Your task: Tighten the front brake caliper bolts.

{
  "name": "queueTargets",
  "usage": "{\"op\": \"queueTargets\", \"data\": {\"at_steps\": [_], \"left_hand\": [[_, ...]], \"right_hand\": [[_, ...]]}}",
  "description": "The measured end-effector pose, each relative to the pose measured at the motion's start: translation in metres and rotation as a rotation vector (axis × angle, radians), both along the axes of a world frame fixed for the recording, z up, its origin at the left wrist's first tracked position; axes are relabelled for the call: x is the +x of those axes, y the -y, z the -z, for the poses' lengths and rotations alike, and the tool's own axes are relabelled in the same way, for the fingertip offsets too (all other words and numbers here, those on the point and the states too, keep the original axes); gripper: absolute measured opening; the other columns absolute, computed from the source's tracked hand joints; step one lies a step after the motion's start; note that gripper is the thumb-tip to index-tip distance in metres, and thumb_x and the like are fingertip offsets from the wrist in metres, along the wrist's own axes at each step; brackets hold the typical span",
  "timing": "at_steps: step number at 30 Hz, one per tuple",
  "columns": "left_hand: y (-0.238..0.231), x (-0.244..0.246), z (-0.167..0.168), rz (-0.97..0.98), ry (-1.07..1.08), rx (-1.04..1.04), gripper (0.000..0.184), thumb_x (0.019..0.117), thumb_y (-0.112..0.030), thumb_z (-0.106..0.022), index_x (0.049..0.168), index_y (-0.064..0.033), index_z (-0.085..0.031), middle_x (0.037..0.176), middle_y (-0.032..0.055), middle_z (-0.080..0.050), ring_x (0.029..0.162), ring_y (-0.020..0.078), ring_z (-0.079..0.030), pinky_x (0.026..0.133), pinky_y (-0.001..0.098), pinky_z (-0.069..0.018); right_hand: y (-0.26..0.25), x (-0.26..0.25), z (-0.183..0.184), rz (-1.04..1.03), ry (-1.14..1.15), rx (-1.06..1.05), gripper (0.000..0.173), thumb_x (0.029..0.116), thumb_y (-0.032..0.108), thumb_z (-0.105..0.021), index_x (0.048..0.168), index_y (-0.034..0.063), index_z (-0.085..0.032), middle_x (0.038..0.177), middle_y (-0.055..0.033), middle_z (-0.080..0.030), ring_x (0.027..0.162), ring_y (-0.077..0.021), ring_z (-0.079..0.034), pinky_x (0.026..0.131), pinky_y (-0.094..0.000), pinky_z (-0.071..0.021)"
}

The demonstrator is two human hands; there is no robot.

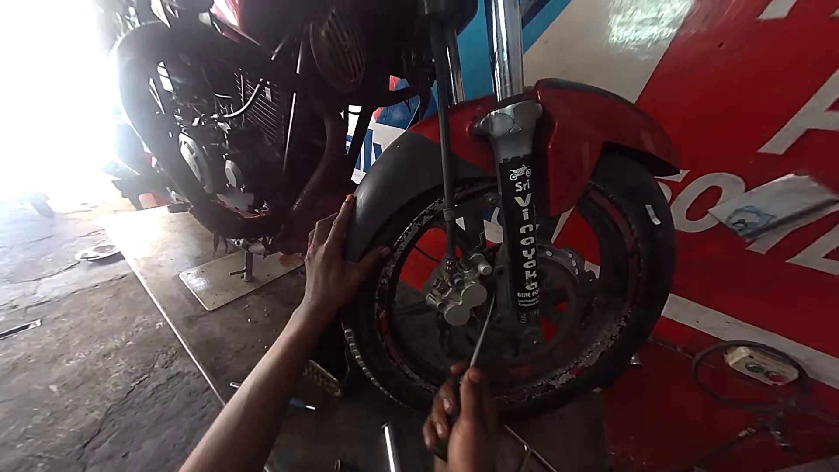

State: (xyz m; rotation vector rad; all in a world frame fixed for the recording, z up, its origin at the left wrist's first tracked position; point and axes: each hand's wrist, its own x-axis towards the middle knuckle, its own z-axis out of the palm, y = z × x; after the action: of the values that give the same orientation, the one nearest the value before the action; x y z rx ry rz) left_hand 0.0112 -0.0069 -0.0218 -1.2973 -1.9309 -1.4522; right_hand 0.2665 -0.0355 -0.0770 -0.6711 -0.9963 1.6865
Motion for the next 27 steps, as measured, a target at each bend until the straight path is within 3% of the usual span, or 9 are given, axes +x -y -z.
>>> {"op": "queueTargets", "data": {"at_steps": [4,9,16,27], "left_hand": [[0.001,0.0,0.0,-0.005,-0.01,-0.001,0.094,0.0803,-0.062,-0.075,0.159,-0.0242,-0.04,0.139,0.0146,-0.057,0.125,0.0336,-0.055,0.099,0.0571,-0.0456],[0.0,-0.001,0.001,0.016,-0.016,0.023,0.092,0.0809,-0.061,-0.075,0.158,-0.0226,-0.041,0.14,0.0154,-0.056,0.124,0.0337,-0.056,0.098,0.0568,-0.0468],[0.001,-0.005,0.0,0.014,-0.052,0.027,0.094,0.0787,-0.064,-0.075,0.156,-0.0198,-0.044,0.137,0.0167,-0.058,0.124,0.0346,-0.056,0.099,0.0572,-0.0459],[0.007,-0.01,0.003,0.022,-0.14,-0.002,0.093,0.0801,-0.065,-0.072,0.157,-0.0213,-0.043,0.145,0.0138,-0.056,0.136,0.0344,-0.049,0.111,0.057,-0.0385]], "right_hand": [[0.005,-0.021,-0.011,0.06,-0.082,-0.085,0.035,0.1137,0.029,-0.02,0.11,0.0055,-0.046,0.055,0.0038,-0.04,0.032,-0.0043,-0.039,0.029,-0.0216,-0.0417],[-0.008,0.026,-0.021,-0.149,0.03,-0.125,0.035,0.1136,0.029,-0.019,0.107,0.0081,-0.046,0.056,0.0056,-0.04,0.034,-0.0026,-0.037,0.031,-0.0189,-0.0397],[-0.022,0.052,-0.028,-0.323,0.089,-0.147,0.035,0.1135,0.032,-0.019,0.104,0.0117,-0.046,0.058,0.0072,-0.039,0.037,-0.001,-0.036,0.034,-0.0169,-0.0384],[-0.057,0.097,-0.05,-0.589,0.239,-0.202,0.034,0.1128,0.034,-0.02,0.104,0.0146,-0.047,0.06,0.0077,-0.04,0.039,0.0005,-0.038,0.036,-0.0147,-0.0389]]}}
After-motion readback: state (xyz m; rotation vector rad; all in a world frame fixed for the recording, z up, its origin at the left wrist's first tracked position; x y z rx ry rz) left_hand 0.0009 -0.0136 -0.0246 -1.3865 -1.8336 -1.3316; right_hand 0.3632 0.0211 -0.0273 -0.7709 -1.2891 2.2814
